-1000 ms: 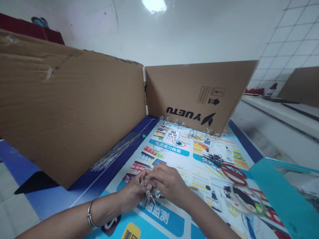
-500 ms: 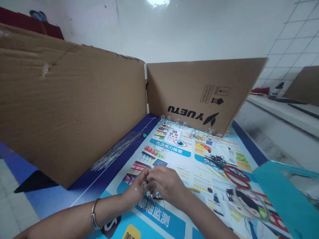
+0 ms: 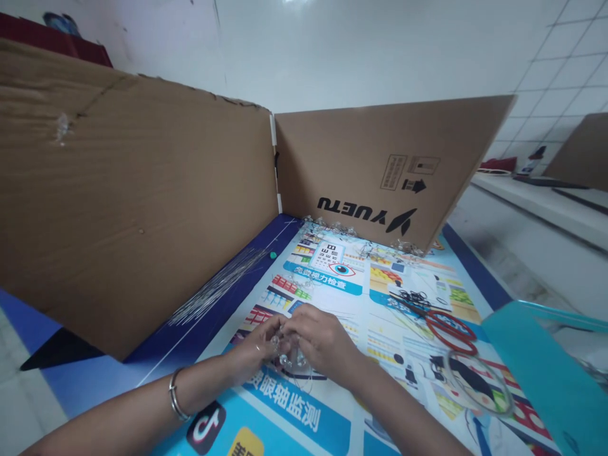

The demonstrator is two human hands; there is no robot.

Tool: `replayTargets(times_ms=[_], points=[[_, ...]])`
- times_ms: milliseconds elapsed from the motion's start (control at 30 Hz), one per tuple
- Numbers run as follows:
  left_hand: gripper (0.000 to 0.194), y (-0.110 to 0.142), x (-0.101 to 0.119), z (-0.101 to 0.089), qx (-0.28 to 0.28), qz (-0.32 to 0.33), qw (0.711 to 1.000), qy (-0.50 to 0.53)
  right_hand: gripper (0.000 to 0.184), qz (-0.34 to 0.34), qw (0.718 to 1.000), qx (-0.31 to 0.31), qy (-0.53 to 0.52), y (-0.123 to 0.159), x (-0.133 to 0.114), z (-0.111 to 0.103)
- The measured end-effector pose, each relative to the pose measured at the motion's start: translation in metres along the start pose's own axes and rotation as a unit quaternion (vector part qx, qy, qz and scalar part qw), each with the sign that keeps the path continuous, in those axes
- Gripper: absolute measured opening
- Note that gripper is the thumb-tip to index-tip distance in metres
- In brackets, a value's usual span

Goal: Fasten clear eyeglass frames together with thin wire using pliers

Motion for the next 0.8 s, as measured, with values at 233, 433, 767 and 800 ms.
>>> replayTargets(times_ms=[233,433,767,800], points=[[0.03,0.002,-0.011,-0.008,-0.036,-0.057,0.986,0.15,0.02,-0.01,0.999,0.019,0.04,0.009,0.003,-0.009],[0.035,0.004,-0.013,-0.008,-0.038,-0.031,0.986,0.159,0.02,0.004,0.999,0.019,0.04,0.012,0.008,-0.009],[0.029,0.004,-0.013,-0.01,-0.01,-0.026,0.995,0.101,0.019,0.013,0.998,0.049,0.029,0.013,0.01,-0.009],[0.031,0.003,-0.014,-0.01,-0.004,-0.027,0.996,0.088,0.019,0.012,0.998,0.049,0.029,0.013,0.009,-0.008]])
Point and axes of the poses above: each hand's wrist, its own y-axis away from the middle knuckle, its own z-axis out of the palm, x = y × z, the point moved 6 cm from there along -y, towards the middle knuckle, and after that the axes turned 13 degrees about -y, right-handed, at the moved point
